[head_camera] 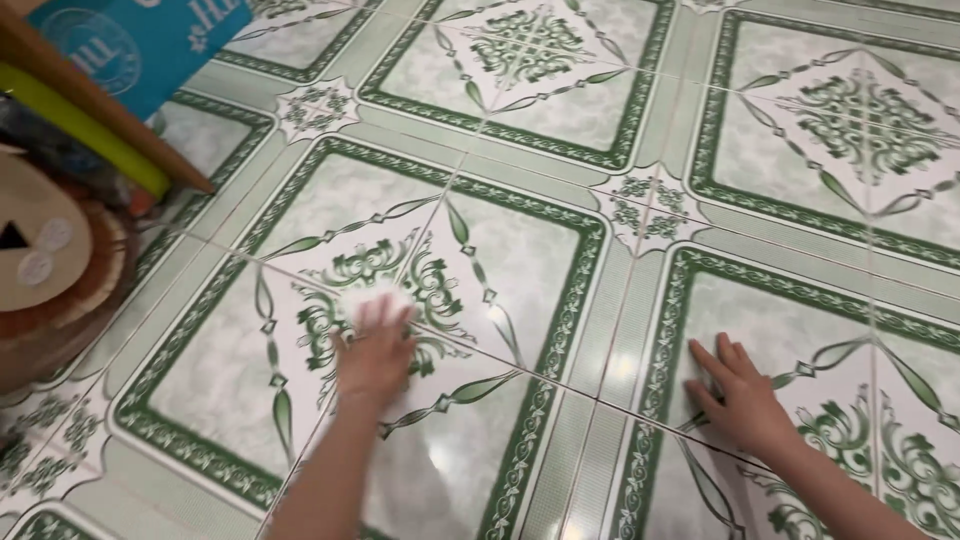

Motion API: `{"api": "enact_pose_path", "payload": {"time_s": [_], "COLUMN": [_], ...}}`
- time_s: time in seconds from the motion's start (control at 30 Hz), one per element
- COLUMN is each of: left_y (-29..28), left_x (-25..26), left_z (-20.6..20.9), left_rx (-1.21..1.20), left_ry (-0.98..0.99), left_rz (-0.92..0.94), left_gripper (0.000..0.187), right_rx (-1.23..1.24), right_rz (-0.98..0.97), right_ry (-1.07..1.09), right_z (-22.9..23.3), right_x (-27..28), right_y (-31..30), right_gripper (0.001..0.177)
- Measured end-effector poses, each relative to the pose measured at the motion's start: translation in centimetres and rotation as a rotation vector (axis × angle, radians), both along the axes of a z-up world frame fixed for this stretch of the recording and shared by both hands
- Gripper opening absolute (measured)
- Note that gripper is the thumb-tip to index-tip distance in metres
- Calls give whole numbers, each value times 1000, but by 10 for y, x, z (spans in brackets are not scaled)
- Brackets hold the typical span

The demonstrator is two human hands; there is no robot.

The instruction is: The person wipes a tiled floor with a white cloth, moving systematically across the surface. They clean around a cardboard box, a stuffed lion toy, and a white fan base, continuing the wiping motion across multiple tiles.

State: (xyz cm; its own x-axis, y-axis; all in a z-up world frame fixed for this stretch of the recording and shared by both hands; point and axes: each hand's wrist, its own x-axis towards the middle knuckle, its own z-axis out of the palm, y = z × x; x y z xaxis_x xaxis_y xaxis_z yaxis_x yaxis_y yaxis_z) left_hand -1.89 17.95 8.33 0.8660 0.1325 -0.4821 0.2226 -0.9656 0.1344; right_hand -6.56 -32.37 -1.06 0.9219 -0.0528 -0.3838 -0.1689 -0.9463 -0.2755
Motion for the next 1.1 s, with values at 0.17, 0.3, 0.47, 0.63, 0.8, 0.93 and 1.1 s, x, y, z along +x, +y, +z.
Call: {"api": "enact_pose_path", "payload": {"time_s": [0.17,0.3,0.47,0.63,0.8,0.93,1.1], "left_y": [69,48,-46,-141,-180,-153,-69], "left_x": [-48,-33,-7,-24,-44,-28,9], "left_z": [0,-20,-30,5,-42,-26,-102], "left_rx": [136,113,-94,18,-256,-278,-247], "left_ry": [112,48,-100,-73,-47,-107,-285], "left_rz": [114,87,-199,-799,-1016,-991,-356], "left_gripper": [65,86,82,91,96,77,80], "right_rx": [41,-75,-124,-173,-230,-226,-231], "right_rz": [-22,-48,-12,11,-3,-6,0], "right_ry": [52,136,205,280,335,295,295], "right_z": [19,39,37,44,51,41,37], "right_x": [-1,4,8,14,14,13,12], "right_y": [2,18,12,15,22,18,14], "right_gripper": [69,67,72,77,78,78,77]}}
